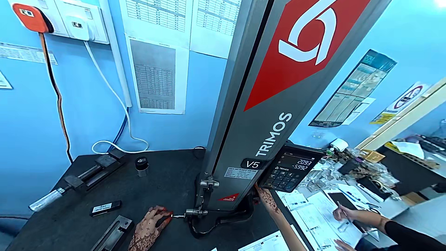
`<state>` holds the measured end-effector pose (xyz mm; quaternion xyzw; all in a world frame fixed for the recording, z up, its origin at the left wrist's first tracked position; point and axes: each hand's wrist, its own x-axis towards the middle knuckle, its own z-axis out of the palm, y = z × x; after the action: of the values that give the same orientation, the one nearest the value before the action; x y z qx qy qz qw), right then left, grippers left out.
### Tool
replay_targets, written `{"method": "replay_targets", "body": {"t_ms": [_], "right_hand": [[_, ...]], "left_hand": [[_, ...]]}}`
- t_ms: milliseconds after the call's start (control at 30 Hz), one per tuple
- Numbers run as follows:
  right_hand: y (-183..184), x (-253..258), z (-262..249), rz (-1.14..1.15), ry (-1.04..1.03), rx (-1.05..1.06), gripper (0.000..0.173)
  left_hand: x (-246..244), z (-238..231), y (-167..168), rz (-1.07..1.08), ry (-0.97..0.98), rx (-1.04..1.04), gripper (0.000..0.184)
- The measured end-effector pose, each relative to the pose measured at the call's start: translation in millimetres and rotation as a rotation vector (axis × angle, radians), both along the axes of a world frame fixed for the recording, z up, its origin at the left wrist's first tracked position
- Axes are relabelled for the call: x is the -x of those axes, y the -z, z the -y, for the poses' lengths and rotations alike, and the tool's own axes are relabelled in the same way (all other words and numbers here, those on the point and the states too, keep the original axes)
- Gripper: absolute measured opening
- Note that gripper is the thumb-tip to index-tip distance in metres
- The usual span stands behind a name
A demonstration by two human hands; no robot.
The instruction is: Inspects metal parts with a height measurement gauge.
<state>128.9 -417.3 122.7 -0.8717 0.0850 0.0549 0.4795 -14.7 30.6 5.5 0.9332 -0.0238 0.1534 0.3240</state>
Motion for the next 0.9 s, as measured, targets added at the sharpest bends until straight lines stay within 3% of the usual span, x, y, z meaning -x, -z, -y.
{"method": "replay_targets", "body": {"t_ms": [100, 367, 667, 800, 900], "right_hand": [[-6.9, 5.3, 1.2, 0.002, -0.022, -0.044, 0.040], [13.5, 22.5, 11.8, 0.079, -0.040, -0.470, 0.044], [13.6, 10.4, 16.8, 0.061, -0.068, -0.441, 0.034], [7.8, 3.4, 17.2, -0.030, -0.035, -0.294, 0.037], [-6.3, 17.5, 5.5, 0.154, -0.074, 0.205, 0.044]], "left_hand": [[-1.8, 1.2, 1.0, -0.010, -0.003, -0.003, 0.033], [-1.9, -0.9, -5.2, -0.108, -0.013, 0.033, 0.033], [-0.7, 1.0, -11.3, -0.158, -0.013, 0.004, 0.037], [-1.1, 1.2, -12.6, -0.166, -0.015, 0.019, 0.035], [-1.4, 1.6, -14.8, -0.205, -0.005, 0.025, 0.037]]}}
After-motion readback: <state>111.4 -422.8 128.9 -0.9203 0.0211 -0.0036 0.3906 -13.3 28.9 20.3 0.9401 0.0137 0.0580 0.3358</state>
